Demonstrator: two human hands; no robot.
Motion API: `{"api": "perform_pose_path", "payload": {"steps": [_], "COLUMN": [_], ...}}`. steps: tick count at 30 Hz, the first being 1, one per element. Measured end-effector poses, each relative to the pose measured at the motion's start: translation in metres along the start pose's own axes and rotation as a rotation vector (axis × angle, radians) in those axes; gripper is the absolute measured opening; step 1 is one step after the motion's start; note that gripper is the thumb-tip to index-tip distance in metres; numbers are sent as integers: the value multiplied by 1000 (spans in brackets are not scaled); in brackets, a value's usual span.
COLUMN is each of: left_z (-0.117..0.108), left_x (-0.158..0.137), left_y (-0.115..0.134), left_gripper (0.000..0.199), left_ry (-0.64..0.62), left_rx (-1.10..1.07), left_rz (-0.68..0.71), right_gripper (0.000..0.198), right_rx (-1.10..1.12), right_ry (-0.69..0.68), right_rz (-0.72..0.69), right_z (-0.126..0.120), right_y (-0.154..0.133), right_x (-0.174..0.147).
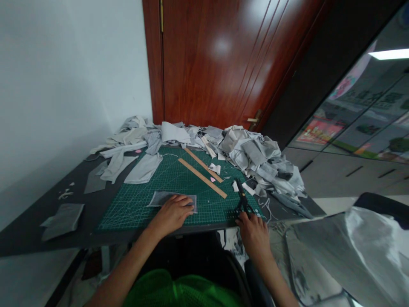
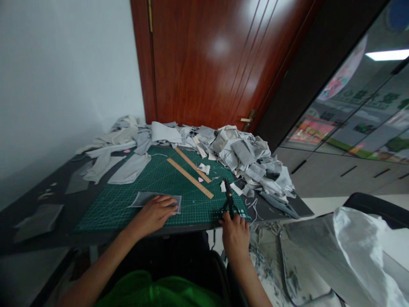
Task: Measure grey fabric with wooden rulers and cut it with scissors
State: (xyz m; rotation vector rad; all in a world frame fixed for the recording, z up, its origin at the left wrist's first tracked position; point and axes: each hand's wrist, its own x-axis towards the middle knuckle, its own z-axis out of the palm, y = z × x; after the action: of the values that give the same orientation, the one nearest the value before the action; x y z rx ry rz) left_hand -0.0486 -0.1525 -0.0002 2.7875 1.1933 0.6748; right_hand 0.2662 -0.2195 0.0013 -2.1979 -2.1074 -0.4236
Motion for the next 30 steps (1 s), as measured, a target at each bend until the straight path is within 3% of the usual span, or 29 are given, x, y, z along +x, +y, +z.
{"api": "perform_pose_path", "payload": {"steps": [4, 7, 10, 14, 18, 20, 25, 30], "left_z": [3, 8, 11, 9, 7, 8, 11, 9], "left_x": [4, 5, 5, 6, 9, 10, 8, 7], "left_y": [14, 22, 24, 22, 21, 21, 20, 22], "left_gripper": [14, 11, 13, 19, 18, 15, 13, 20], "left_ry": [-12, 1, 55, 140, 101, 104, 111, 85], "left_rx": [40, 54, 28, 5, -18, -44, -99, -112], "left_rz": [0, 2, -8, -115, -216, -285, -346, -347], "right_gripper": [23, 34, 32, 22, 39, 41, 40, 43], "right_rx": [215, 284, 379, 944, 1644, 1883, 2033, 2197], "right_ry": [-13, 38, 75, 131, -85, -202, -226, -393], "right_rz": [-27, -88, -42, 64, 341, 420, 514, 496], "right_z": [7, 15, 25, 25, 9, 3, 1, -7], "right_y": [20, 21, 19, 31, 32, 26, 17, 24], "right_x": [5, -2, -8, -9, -15, -19, -15, -10]}}
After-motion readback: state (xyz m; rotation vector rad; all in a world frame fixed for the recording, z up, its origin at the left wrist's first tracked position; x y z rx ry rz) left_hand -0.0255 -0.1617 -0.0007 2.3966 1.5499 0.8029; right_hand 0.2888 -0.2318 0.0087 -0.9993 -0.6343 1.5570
